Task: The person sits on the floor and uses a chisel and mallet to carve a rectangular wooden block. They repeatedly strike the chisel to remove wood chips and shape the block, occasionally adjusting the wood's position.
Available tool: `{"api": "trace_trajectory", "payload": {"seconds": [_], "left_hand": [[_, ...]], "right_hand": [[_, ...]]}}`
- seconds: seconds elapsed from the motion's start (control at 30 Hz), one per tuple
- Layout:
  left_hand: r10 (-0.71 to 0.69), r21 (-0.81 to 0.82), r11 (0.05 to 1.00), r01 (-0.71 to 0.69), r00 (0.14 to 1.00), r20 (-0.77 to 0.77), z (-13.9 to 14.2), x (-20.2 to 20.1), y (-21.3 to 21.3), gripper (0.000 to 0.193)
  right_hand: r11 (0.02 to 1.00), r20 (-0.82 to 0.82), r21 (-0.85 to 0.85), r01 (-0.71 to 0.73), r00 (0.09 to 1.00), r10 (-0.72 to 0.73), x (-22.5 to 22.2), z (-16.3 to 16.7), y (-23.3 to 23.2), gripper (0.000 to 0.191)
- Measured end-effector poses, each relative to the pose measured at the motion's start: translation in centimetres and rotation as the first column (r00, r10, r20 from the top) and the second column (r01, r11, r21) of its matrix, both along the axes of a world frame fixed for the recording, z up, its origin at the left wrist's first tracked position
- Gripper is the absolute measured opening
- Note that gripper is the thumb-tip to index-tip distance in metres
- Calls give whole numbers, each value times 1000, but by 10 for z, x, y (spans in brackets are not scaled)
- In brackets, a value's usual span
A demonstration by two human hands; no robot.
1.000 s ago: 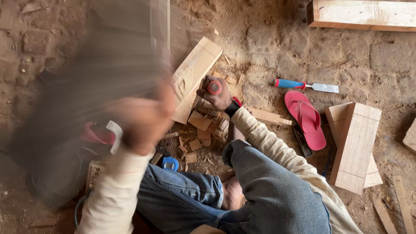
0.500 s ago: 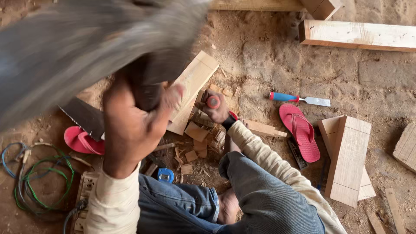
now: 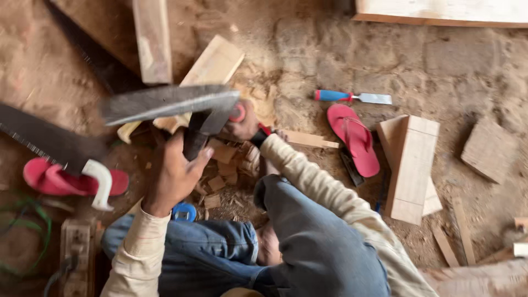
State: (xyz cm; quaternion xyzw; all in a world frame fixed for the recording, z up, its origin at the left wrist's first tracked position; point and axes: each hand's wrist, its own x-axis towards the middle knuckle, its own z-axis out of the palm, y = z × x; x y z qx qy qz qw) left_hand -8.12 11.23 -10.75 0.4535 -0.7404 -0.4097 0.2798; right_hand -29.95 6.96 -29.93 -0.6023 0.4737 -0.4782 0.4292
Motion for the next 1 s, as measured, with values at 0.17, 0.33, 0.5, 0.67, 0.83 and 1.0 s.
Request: {"api": "trace_trajectory", "payload": {"seconds": [0.17, 0.33, 0.5, 0.67, 0.83, 1.0], "left_hand": [[28, -186, 980, -69, 977, -210, 39, -6, -1, 23], [-102, -373, 926, -56, 916, -389, 10, -17, -10, 22], [160, -90, 966, -242, 834, -529, -38, -6, -8, 37], [222, -70, 948, -309, 805, -549, -59, 7, -8, 28], [158, -207, 921, -331, 801, -578, -57, -2, -4, 21], [255, -147, 923, -355, 852, -457, -53, -2, 6, 16]], "right_hand": [[988, 124, -10, -154, 980, 154, 24, 16, -20, 74], [811, 30, 123, -572, 819, 573, 31, 25, -70, 48], [949, -170, -144, -279, 952, 254, 8, 11, -28, 37], [975, 260, -221, 16, 965, 43, 11, -11, -4, 20], [691, 366, -113, 714, 677, -639, 14, 9, -56, 17], [868, 691, 35, 495, 616, -379, -1, 90, -55, 23]]}}
